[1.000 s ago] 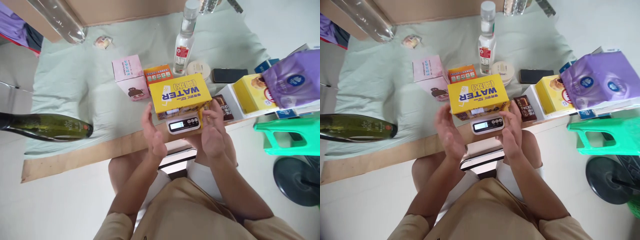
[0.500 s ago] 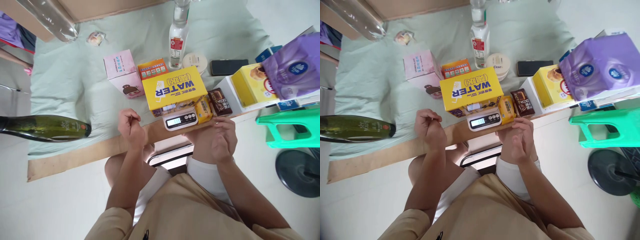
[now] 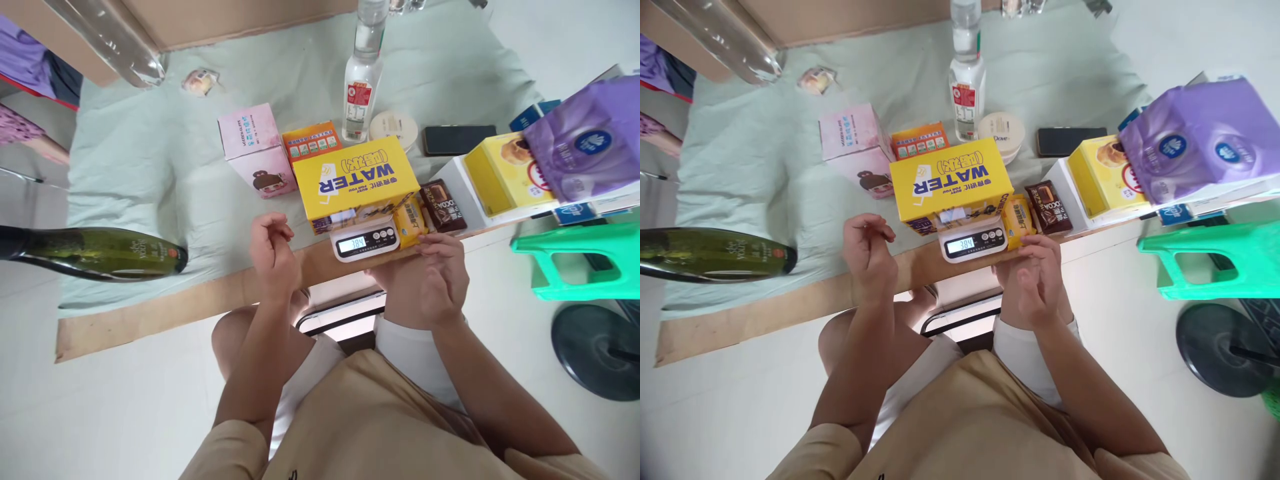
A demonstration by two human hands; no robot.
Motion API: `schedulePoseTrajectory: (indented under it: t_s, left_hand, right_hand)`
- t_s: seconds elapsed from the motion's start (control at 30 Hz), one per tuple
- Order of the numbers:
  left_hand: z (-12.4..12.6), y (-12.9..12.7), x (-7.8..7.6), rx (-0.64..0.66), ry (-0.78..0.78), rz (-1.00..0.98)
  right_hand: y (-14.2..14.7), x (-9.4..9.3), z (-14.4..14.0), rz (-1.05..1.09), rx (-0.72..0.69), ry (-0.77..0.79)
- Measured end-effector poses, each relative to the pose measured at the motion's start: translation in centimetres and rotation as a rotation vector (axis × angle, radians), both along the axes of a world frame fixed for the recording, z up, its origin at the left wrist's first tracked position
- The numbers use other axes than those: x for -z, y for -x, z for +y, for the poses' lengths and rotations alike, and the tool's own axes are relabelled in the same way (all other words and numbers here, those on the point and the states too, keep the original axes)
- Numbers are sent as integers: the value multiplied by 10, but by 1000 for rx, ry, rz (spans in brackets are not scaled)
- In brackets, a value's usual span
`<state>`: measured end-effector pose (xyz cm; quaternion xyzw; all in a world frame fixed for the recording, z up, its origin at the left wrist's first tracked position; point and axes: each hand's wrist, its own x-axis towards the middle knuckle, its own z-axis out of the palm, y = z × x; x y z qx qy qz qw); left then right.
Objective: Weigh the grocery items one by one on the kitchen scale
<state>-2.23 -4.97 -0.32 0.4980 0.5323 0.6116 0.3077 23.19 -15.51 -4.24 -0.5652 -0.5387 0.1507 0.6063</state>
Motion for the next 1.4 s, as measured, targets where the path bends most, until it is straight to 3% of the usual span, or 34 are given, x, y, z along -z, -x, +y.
schedulePoseTrajectory:
  t_s: [0.13, 0.23, 0.33, 0.43, 0.5, 0.63, 0.73, 0.9, 1.07, 1.13, 1.23, 1.3, 1.4]
  left_hand:
    - [-1, 4, -1, 47, 40, -19]
    - [-1, 5, -3, 65, 81, -40]
    - [0, 2, -8, 68, 102, -44]
    - [1, 0, -12, 85, 103, -33]
    - [1, 0, -13, 109, 103, -23]
    - [1, 4, -9, 151, 114, -3]
    - [2, 10, -5, 163, 122, 7]
    - [0, 22, -6, 147, 113, 2]
    - [-2, 31, -14, 115, 82, -15]
    - [-2, 33, -16, 105, 70, -8]
    - [0, 32, -18, 101, 64, 22]
    - [1, 31, -18, 105, 70, 56]
    - [2, 29, -15, 106, 89, 121]
  right_hand:
    - [-2, -4, 0, -46, -6, 36]
    - [-9, -28, 14, -201, -24, 50]
    - [-15, -74, 49, -468, -144, 64]
    - [-13, -124, 99, -779, -397, 229]
    - [-6, -149, 132, -959, -527, 323]
    - [12, -169, 178, -1249, -706, 496]
    - [24, -175, 191, -1358, -749, 608]
    - [29, -192, 182, -1449, -700, 651]
    - [-16, -242, 169, -1346, -616, 416]
    - [-40, -268, 172, -1241, -510, 386]
    - [-70, -298, 191, -1081, -234, 501]
    - [-85, -304, 213, -1008, -23, 619]
    - [-111, -289, 253, -932, 158, 734]
